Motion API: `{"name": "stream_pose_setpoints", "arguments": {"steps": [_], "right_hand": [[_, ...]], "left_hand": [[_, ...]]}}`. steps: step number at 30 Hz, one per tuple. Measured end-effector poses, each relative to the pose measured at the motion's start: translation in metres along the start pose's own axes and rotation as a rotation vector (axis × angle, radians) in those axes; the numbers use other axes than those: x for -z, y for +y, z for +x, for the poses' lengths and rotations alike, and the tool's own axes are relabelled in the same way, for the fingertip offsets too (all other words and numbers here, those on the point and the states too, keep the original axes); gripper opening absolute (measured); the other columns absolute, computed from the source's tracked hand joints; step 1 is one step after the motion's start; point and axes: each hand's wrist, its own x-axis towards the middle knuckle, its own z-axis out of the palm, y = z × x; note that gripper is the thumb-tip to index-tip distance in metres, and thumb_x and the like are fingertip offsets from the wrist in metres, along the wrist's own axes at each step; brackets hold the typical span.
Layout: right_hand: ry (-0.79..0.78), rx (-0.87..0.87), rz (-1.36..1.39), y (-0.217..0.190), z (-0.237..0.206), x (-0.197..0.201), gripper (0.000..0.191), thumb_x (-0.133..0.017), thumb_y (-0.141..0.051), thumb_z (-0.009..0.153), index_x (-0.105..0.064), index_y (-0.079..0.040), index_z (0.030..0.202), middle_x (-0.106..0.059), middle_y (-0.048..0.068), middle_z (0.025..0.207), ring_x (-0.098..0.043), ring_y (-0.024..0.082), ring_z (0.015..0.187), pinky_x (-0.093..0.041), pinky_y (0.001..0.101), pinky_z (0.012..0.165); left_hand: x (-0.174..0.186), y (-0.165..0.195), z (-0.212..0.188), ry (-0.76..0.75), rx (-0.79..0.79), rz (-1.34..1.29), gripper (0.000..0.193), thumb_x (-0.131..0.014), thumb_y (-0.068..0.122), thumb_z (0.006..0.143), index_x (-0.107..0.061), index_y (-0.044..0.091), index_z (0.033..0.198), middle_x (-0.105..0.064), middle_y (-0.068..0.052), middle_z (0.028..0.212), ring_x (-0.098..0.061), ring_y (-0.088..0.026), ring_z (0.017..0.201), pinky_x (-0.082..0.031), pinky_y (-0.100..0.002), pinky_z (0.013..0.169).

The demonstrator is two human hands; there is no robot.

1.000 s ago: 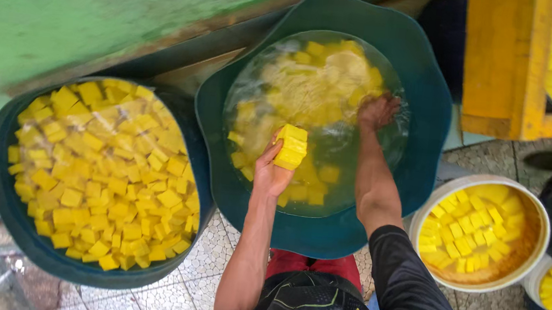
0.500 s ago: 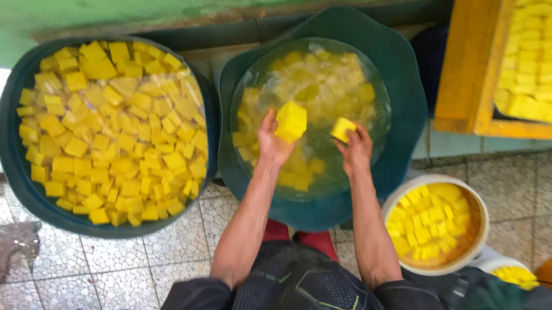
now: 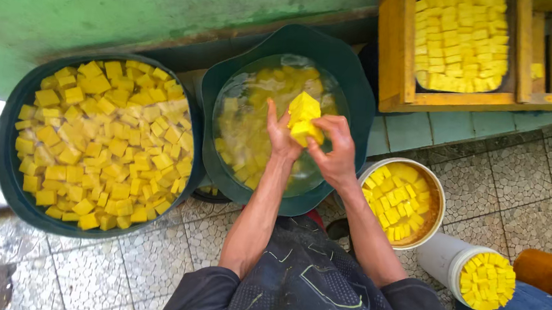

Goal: The person repeatedly scoops yellow fruit cubes from a large green tub filled with water and transfers them into a white bucket. The person uses both hands to gather and move the cubes, arranging them in the bucket as they fill it.

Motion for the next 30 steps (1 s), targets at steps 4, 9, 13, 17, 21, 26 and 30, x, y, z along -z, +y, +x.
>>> {"name": "stream_pose_setpoints", "arguments": {"steps": [4, 9, 13, 17, 21, 26, 30], "right_hand": [[-0.006, 0.204, -0.381, -0.013, 0.001, 0.028, 0.080, -0.082, -0.026, 0.078, -0.047, -0.005, 0.147, -0.044, 0.026, 0.149, -0.045, 0.046, 0.135, -0.039, 0.0536, 0.111], [-0.183, 0.192, -0.373, 0.014, -0.025, 0.068, 0.091, -0.083, -0.040, 0.073, -0.048, -0.004, 0.148, -0.037, 0.032, 0.150, -0.041, 0.051, 0.135, -0.037, 0.0564, 0.107], [-0.038, -0.068, -0.142, 0.066, -0.085, 0.100, 0.067, -0.075, -0.039, 0.083, -0.054, -0.007, 0.139, -0.051, 0.020, 0.141, -0.052, 0.039, 0.134, -0.046, 0.0495, 0.114], [0.290, -0.758, 0.993, 0.117, -0.172, 0.122, 0.046, -0.065, -0.027, 0.095, -0.058, -0.001, 0.132, -0.063, 0.018, 0.129, -0.064, 0.032, 0.119, -0.053, 0.0474, 0.106], [0.487, -1.087, 1.186, 0.144, -0.248, 0.129, 0.040, -0.060, -0.028, 0.091, -0.060, -0.005, 0.125, -0.066, 0.014, 0.124, -0.067, 0.029, 0.113, -0.056, 0.0483, 0.100], [0.206, -1.356, 0.110, 0.151, -0.288, 0.120, 0.073, -0.074, -0.046, 0.085, -0.055, 0.001, 0.137, -0.063, 0.021, 0.136, -0.063, 0.032, 0.124, -0.052, 0.0463, 0.107], [-0.115, -1.456, -0.366, 0.152, -0.289, 0.102, 0.084, -0.076, -0.057, 0.081, -0.053, -0.005, 0.143, -0.042, 0.031, 0.149, -0.047, 0.046, 0.133, -0.041, 0.0495, 0.110]], "left_hand": [[-0.023, -0.018, -0.017, -0.074, 0.108, -0.004, 0.075, -0.043, 0.066, 0.109, -0.051, 0.001, 0.147, -0.069, -0.015, 0.128, -0.066, -0.029, 0.113, -0.052, -0.042, 0.099], [-0.052, -0.060, -0.041, -0.021, 0.326, 0.068, 0.082, -0.036, 0.064, 0.102, -0.034, 0.005, 0.160, -0.063, -0.012, 0.142, -0.065, -0.027, 0.127, -0.051, -0.042, 0.109], [-0.060, -0.131, -0.045, -0.054, 0.402, 0.312, 0.083, -0.041, 0.069, 0.103, -0.026, 0.016, 0.166, -0.056, -0.015, 0.141, -0.056, -0.028, 0.121, -0.043, -0.045, 0.105], [-0.053, -0.196, -0.058, 0.057, 0.526, 0.801, 0.081, -0.051, 0.061, 0.103, -0.029, 0.011, 0.163, -0.039, -0.001, 0.160, -0.040, -0.019, 0.147, -0.032, -0.042, 0.123], [-0.031, -0.171, -0.073, -0.042, 0.453, 1.052, 0.062, -0.053, 0.046, 0.101, -0.047, 0.009, 0.151, -0.049, -0.011, 0.154, -0.043, -0.024, 0.142, -0.037, -0.048, 0.113], [-0.008, -0.111, -0.086, 0.132, 0.431, 1.001, 0.045, -0.059, 0.034, 0.102, -0.060, 0.005, 0.136, -0.066, -0.015, 0.135, -0.061, -0.028, 0.124, -0.048, -0.046, 0.105], [0.007, -0.075, -0.099, 0.246, 0.348, 0.964, 0.044, -0.063, 0.032, 0.100, -0.060, 0.005, 0.134, -0.068, -0.014, 0.131, -0.063, -0.025, 0.120, -0.050, -0.043, 0.103]]}}
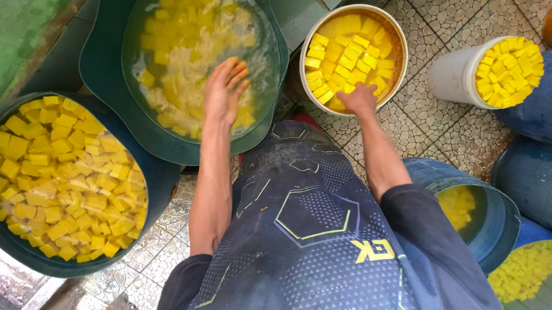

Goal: The person repeatedly scoops yellow fruit cubes from a large green tub filled with water and transfers them into a white bucket. The person uses both hands to gather and move the cubes, arranging them in the bucket as they fill it.

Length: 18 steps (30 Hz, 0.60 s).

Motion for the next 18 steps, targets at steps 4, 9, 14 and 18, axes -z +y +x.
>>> {"name": "stream_pose_setpoints", "arguments": {"steps": [4, 9, 14, 18], "right_hand": [[0.076, 0.000, -0.170, -0.013, 0.006, -0.017, 0.090, -0.075, -0.060, 0.078, -0.054, -0.001, 0.142, -0.044, 0.029, 0.150, -0.040, 0.048, 0.141, -0.040, 0.0537, 0.109], [-0.284, 0.328, -0.257, -0.012, 0.040, -0.015, 0.085, -0.067, -0.062, 0.081, -0.059, -0.003, 0.143, -0.060, 0.028, 0.142, -0.058, 0.041, 0.133, -0.046, 0.0499, 0.110], [-0.045, 0.382, -0.196, 0.001, 0.059, 0.016, 0.057, -0.067, -0.040, 0.086, -0.067, -0.010, 0.134, -0.065, 0.028, 0.128, -0.061, 0.043, 0.119, -0.047, 0.0496, 0.101], [0.349, 0.518, 0.373, -0.045, 0.047, 0.027, 0.033, -0.066, -0.024, 0.098, -0.070, -0.006, 0.126, -0.074, 0.020, 0.107, -0.072, 0.033, 0.098, -0.056, 0.0426, 0.088]], "left_hand": [[0.042, -0.004, -0.010, 0.057, -0.050, -0.072, 0.043, -0.065, 0.030, 0.101, -0.059, 0.004, 0.135, -0.066, -0.014, 0.128, -0.063, -0.025, 0.117, -0.049, -0.043, 0.099], [0.111, 0.009, -0.029, 0.271, -0.108, -0.187, 0.044, -0.065, 0.030, 0.098, -0.058, 0.005, 0.134, -0.067, -0.014, 0.128, -0.064, -0.025, 0.117, -0.049, -0.040, 0.098], [0.170, 0.004, -0.069, 0.596, -0.096, -0.210, 0.043, -0.065, 0.032, 0.098, -0.061, 0.002, 0.129, -0.069, -0.015, 0.124, -0.066, -0.026, 0.110, -0.051, -0.039, 0.092], [0.185, -0.005, -0.076, 0.641, -0.112, -0.150, 0.037, -0.060, 0.025, 0.098, -0.063, 0.004, 0.129, -0.071, -0.012, 0.118, -0.068, -0.024, 0.105, -0.053, -0.037, 0.088]]}}
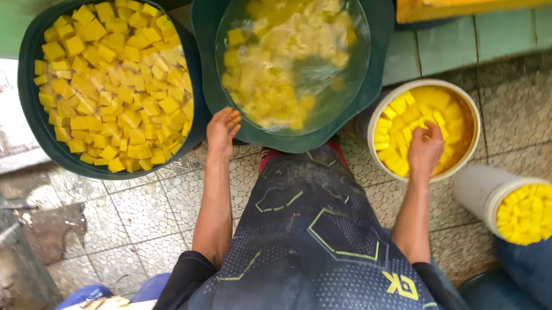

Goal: The person repeatedly scoops yellow fruit cubes from a large green tub filled with water and transfers them into a white bucket. The person uses both hands to gather and move the cubes, arranging them in the bucket as they fill it.

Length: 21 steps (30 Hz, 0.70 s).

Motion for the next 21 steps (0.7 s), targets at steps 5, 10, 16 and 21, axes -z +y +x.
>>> {"name": "stream_pose_setpoints", "arguments": {"steps": [5, 10, 16, 21], "right_hand": [[-0.186, 0.644, 0.325, -0.101, 0.003, -0.108, 0.007, -0.066, -0.004, 0.100, -0.066, -0.004, 0.107, -0.071, 0.013, 0.114, -0.065, 0.025, 0.099, -0.054, 0.0365, 0.091], [-0.567, 0.285, -0.028, -0.158, -0.010, -0.246, 0.032, -0.071, -0.022, 0.090, -0.069, -0.011, 0.121, -0.072, 0.011, 0.104, -0.071, 0.027, 0.094, -0.056, 0.0385, 0.084], [-0.552, 0.374, -0.388, -0.160, -0.012, -0.340, 0.041, -0.076, -0.040, 0.090, -0.067, -0.010, 0.117, -0.066, 0.018, 0.123, -0.060, 0.040, 0.119, -0.049, 0.0501, 0.102], [-0.515, 0.234, -0.467, -0.166, -0.014, -0.385, 0.050, -0.077, -0.040, 0.086, -0.064, -0.010, 0.125, -0.064, 0.020, 0.127, -0.059, 0.041, 0.121, -0.049, 0.0499, 0.103]], "left_hand": [[-0.045, -0.017, 0.025, -0.027, -0.286, 0.399, 0.028, -0.068, 0.017, 0.096, -0.066, 0.001, 0.119, -0.069, -0.014, 0.104, -0.065, -0.026, 0.094, -0.052, -0.038, 0.080], [-0.091, -0.042, 0.067, -0.202, -0.704, 1.363, 0.025, -0.064, 0.016, 0.093, -0.068, 0.005, 0.115, -0.070, -0.018, 0.113, -0.066, -0.036, 0.109, -0.052, -0.046, 0.096], [-0.103, -0.062, 0.111, -0.355, -1.001, 1.640, 0.043, -0.050, 0.018, 0.088, -0.065, 0.007, 0.126, -0.058, -0.021, 0.140, -0.052, -0.041, 0.132, -0.035, -0.057, 0.109], [-0.102, -0.070, 0.144, -0.467, -0.400, 1.801, 0.042, -0.044, 0.025, 0.104, -0.062, 0.010, 0.139, -0.056, -0.015, 0.147, -0.053, -0.034, 0.137, -0.040, -0.053, 0.119]]}}
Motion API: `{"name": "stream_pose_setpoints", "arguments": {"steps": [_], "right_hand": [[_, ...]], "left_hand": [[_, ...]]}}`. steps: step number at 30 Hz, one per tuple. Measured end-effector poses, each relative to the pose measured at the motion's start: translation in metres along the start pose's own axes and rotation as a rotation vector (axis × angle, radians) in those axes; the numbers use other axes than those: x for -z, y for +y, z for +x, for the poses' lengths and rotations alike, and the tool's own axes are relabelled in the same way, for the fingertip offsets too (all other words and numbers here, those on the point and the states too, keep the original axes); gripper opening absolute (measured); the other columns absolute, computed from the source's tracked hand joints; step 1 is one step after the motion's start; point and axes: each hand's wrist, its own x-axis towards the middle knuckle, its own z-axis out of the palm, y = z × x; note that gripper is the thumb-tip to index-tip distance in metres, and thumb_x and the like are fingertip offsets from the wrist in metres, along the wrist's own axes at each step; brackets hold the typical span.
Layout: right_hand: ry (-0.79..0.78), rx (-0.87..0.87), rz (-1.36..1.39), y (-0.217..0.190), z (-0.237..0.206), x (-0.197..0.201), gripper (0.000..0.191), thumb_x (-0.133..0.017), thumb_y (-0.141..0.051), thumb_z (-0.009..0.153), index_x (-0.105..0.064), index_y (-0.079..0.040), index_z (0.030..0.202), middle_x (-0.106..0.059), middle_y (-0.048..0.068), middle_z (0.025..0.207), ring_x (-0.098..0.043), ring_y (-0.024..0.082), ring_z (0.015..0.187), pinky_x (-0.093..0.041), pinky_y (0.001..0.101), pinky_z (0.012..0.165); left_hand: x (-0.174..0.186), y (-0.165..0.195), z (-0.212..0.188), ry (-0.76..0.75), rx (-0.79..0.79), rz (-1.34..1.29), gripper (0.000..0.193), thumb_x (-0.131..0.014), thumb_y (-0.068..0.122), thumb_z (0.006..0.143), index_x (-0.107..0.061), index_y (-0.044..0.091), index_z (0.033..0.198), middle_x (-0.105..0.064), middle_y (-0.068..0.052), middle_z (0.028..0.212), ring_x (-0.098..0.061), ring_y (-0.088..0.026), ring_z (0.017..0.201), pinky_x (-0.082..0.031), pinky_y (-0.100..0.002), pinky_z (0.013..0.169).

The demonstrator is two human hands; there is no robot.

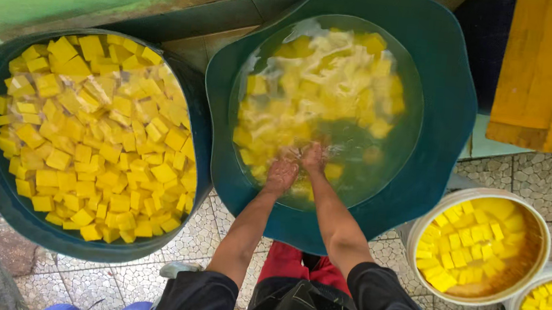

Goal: The person repeatedly scoops yellow fruit cubes from a large green tub filled with water and transfers them into a white bucket. The person uses both hands to gather and move the cubes, arranging them in the bucket as they fill it.

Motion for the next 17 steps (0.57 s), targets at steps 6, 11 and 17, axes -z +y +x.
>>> {"name": "stream_pose_setpoints", "arguments": {"steps": [6, 11, 17], "right_hand": [[-0.023, -0.135, 0.194, -0.013, 0.001, 0.006, 0.063, -0.080, -0.040, 0.082, -0.060, -0.011, 0.134, -0.063, 0.022, 0.131, -0.058, 0.041, 0.125, -0.048, 0.0497, 0.105], [0.154, -0.004, 0.620, -0.005, -0.018, 0.041, 0.050, -0.079, -0.025, 0.083, -0.061, -0.005, 0.125, -0.069, 0.019, 0.116, -0.066, 0.033, 0.110, -0.053, 0.0442, 0.096], [0.034, 0.327, 0.631, -0.012, -0.014, 0.083, 0.047, -0.082, -0.026, 0.085, -0.067, -0.008, 0.126, -0.071, 0.013, 0.118, -0.067, 0.024, 0.109, -0.054, 0.0399, 0.095]], "left_hand": [[0.007, -0.006, -0.002, 0.196, 0.037, -0.137, 0.041, -0.058, 0.010, 0.087, -0.064, 0.007, 0.128, -0.064, -0.016, 0.131, -0.058, -0.036, 0.122, -0.052, -0.049, 0.097], [0.029, -0.003, 0.003, 0.411, 0.489, -0.933, 0.035, -0.063, 0.025, 0.089, -0.067, 0.010, 0.121, -0.067, -0.014, 0.117, -0.062, -0.034, 0.110, -0.051, -0.052, 0.092], [0.050, 0.002, 0.019, -0.066, 0.588, -2.362, 0.043, -0.054, 0.051, 0.095, -0.070, 0.017, 0.116, -0.072, -0.007, 0.105, -0.063, -0.028, 0.101, -0.046, -0.056, 0.085]]}}
